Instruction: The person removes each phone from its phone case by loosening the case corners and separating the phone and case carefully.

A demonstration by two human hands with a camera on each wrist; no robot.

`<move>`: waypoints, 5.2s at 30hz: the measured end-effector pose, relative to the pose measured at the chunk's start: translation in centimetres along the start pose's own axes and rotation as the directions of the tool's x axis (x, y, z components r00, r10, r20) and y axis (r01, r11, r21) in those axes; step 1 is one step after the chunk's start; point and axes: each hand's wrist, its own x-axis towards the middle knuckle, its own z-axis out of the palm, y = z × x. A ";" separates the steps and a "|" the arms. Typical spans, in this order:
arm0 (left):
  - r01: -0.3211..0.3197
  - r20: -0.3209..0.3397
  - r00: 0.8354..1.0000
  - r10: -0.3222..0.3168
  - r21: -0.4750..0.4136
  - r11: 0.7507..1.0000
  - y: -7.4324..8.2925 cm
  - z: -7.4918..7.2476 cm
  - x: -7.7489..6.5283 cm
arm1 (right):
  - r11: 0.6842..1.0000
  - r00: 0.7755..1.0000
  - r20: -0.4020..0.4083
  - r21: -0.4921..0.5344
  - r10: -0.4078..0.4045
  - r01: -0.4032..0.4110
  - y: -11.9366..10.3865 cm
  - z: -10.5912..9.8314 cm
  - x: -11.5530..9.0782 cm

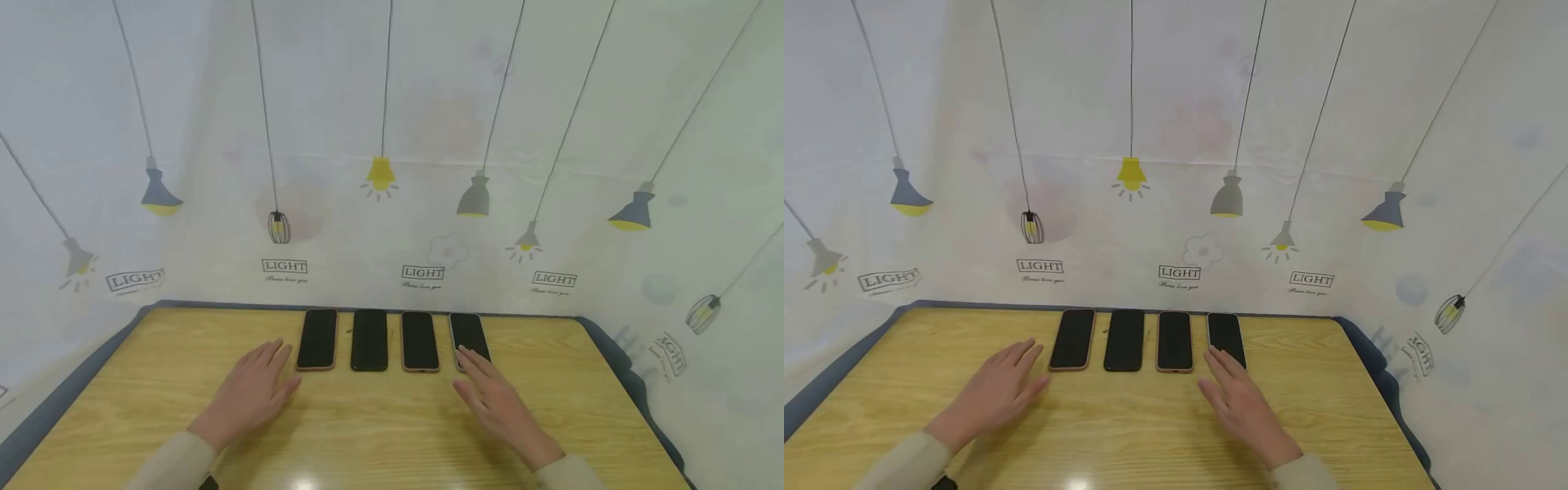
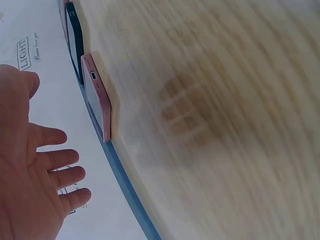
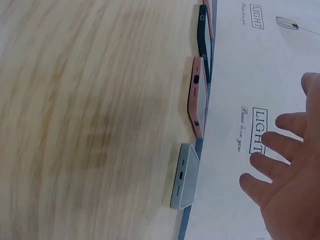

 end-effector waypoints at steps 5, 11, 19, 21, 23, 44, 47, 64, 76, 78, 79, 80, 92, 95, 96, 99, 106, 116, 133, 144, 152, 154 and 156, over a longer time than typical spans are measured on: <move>0.025 -0.010 1.000 -0.025 -0.019 1.000 0.2 0.8 1.0 | 0.999 1.000 -0.004 0.053 0.006 -0.006 -0.4 0.5 0.4; 0.045 0.000 0.999 -0.045 -0.022 0.999 0.5 1.5 2.4 | 0.990 1.000 -0.002 0.140 0.023 -0.023 -0.9 1.3 0.6; 0.134 0.125 0.984 -0.129 -0.034 0.990 0.8 1.9 3.7 | 0.975 0.994 0.047 0.198 0.094 -0.102 -1.7 2.4 1.0; 0.164 0.159 0.975 -0.155 -0.044 0.985 1.0 2.1 4.1 | 0.967 0.992 0.061 0.219 0.115 -0.126 -1.9 2.6 1.2; 0.194 0.189 0.965 -0.181 -0.054 0.980 1.1 2.2 4.6 | 0.961 0.990 0.074 0.239 0.122 -0.137 -2.2 2.7 1.4; 0.413 0.217 0.895 -0.390 -0.068 0.908 3.3 4.0 8.2 | 0.960 0.991 0.079 0.248 0.112 -0.128 -3.4 4.1 2.4; 0.407 0.197 0.899 -0.391 -0.044 0.913 3.5 3.8 8.3 | 0.959 0.991 0.082 0.252 0.109 -0.127 -3.4 4.3 2.5; 0.580 0.290 0.798 -0.528 -0.135 0.803 3.3 3.0 9.5 | 0.948 0.991 0.094 0.295 0.092 -0.116 -3.9 4.5 2.8; 0.583 0.343 0.807 -0.481 -0.334 0.741 1.3 3.0 8.2 | 0.943 0.991 0.095 0.311 0.093 -0.119 -4.1 4.5 3.0; 0.580 0.355 0.812 -0.463 -0.411 0.703 0.9 3.0 7.8 | 0.944 0.991 0.098 0.309 0.094 -0.120 -4.2 4.5 3.0; 0.582 0.367 0.812 -0.453 -0.464 0.667 0.6 2.9 7.6 | 0.943 0.991 0.099 0.309 0.095 -0.122 -4.2 4.5 3.1; 0.586 0.383 0.810 -0.443 -0.521 0.621 0.5 2.9 7.3 | 0.944 0.990 0.100 0.307 0.095 -0.122 -4.2 4.5 3.1; 0.555 0.447 0.829 -0.336 -0.729 0.401 0.4 2.3 4.8 | 0.951 0.991 0.116 0.293 0.070 -0.101 -4.3 4.6 3.2; 0.525 0.418 0.848 -0.326 -0.749 0.404 0.9 2.4 4.0 | 0.950 0.989 0.125 0.293 0.072 -0.106 -4.3 4.6 3.4; 0.515 0.408 0.854 -0.323 -0.757 0.402 1.2 2.4 3.7 | 0.949 0.989 0.130 0.294 0.076 -0.112 -4.3 4.7 3.4; 0.479 0.380 0.874 -0.304 -0.780 0.403 2.0 2.3 3.1 | 0.945 0.986 0.143 0.301 0.089 -0.129 -4.3 4.8 3.7; 0.404 0.332 0.910 -0.247 -0.843 0.355 4.6 1.8 2.3 | 0.912 0.977 0.175 0.366 0.126 -0.183 -4.5 5.3 4.9; 0.286 0.261 0.958 -0.118 -0.885 0.367 7.3 1.4 1.6 | 0.788 0.961 0.199 0.552 0.192 -0.272 -5.1 5.9 6.4; 0.274 0.246 0.961 -0.125 -0.905 0.325 10.1 1.7 0.6 | 0.604 0.902 0.114 0.707 0.416 -0.368 -7.0 8.0 7.1; 0.229 0.194 0.972 -0.133 -0.908 0.352 11.8 2.1 0.4 | 0.747 0.779 -0.228 0.527 0.584 -0.406 -9.0 9.1 7.4; 0.254 0.219 0.966 -0.137 -0.907 0.337 11.8 1.6 0.3 | 0.716 0.724 -0.276 0.563 0.633 -0.412 -9.8 9.0 7.6; 0.257 0.219 0.965 -0.145 -0.900 0.353 11.7 1.6 0.3 | 0.700 0.721 -0.262 0.585 0.642 -0.410 -9.9 9.0 7.6; 0.261 0.221 0.964 -0.147 -0.891 0.372 11.6 1.6 0.2 | 0.679 0.718 -0.241 0.607 0.653 -0.413 -10.0 9.0 7.6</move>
